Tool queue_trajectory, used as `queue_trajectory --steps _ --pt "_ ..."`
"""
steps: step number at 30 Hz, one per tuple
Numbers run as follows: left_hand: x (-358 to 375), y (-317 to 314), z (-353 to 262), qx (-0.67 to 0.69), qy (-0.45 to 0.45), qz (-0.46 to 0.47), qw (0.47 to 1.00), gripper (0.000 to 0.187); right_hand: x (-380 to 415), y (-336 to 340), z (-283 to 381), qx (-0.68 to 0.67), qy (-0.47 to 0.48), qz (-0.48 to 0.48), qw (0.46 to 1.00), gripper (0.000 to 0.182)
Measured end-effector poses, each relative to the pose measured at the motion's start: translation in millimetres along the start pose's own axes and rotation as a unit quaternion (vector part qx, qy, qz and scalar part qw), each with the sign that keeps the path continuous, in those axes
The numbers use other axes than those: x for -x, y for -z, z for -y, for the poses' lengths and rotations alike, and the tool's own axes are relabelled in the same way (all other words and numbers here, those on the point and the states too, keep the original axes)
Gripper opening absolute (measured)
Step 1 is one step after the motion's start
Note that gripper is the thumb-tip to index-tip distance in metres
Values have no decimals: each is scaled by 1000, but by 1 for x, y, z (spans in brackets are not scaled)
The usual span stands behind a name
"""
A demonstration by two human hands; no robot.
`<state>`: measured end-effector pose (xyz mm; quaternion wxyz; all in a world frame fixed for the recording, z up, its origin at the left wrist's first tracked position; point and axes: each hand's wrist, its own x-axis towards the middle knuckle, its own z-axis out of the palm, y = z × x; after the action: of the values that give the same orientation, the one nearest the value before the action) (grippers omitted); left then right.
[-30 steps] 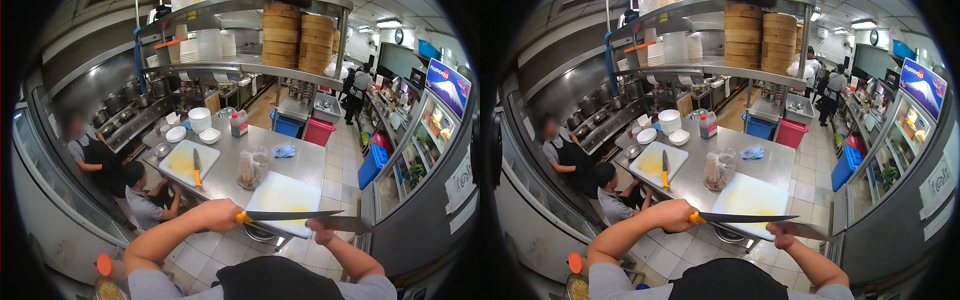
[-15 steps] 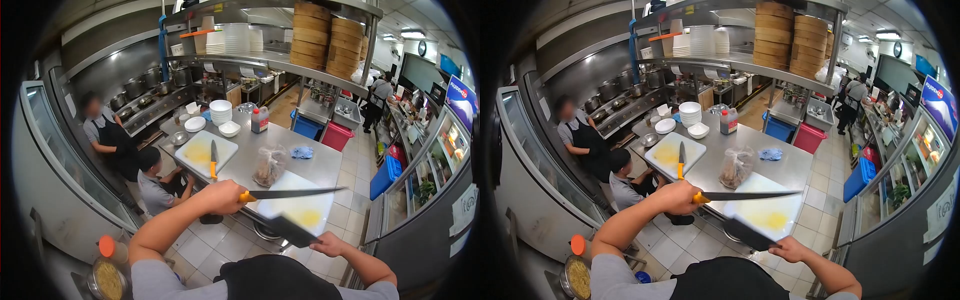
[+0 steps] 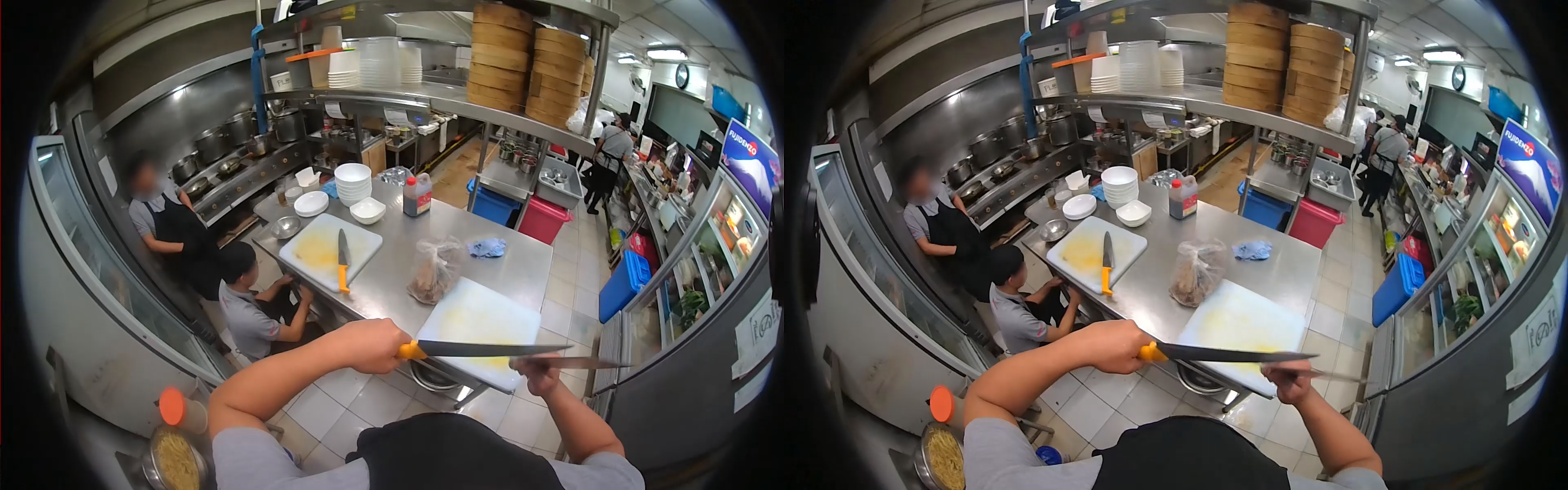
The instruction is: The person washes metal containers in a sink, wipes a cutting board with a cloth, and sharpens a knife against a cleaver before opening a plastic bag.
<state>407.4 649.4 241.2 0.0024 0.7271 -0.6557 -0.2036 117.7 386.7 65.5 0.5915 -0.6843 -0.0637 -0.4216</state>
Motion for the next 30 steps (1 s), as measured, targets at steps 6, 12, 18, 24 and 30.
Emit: queue_trajectory --steps 6,12,18,24,30 --pt "8 11 -8 -6 -52 -80 995 22 6 24 -13 332 -248 312 855 32" --pt "5 18 -14 -98 30 21 995 32 -38 45 33 301 -182 365 862 24" --pt "-1 17 12 -38 50 -83 995 25 -52 8 71 -316 -45 40 947 34" --pt "-8 16 20 -22 108 -98 989 30 -28 5 51 -287 47 -90 952 40" --pt "-16 20 1 -29 63 -30 997 31 8 22 4 61 -259 65 962 35"
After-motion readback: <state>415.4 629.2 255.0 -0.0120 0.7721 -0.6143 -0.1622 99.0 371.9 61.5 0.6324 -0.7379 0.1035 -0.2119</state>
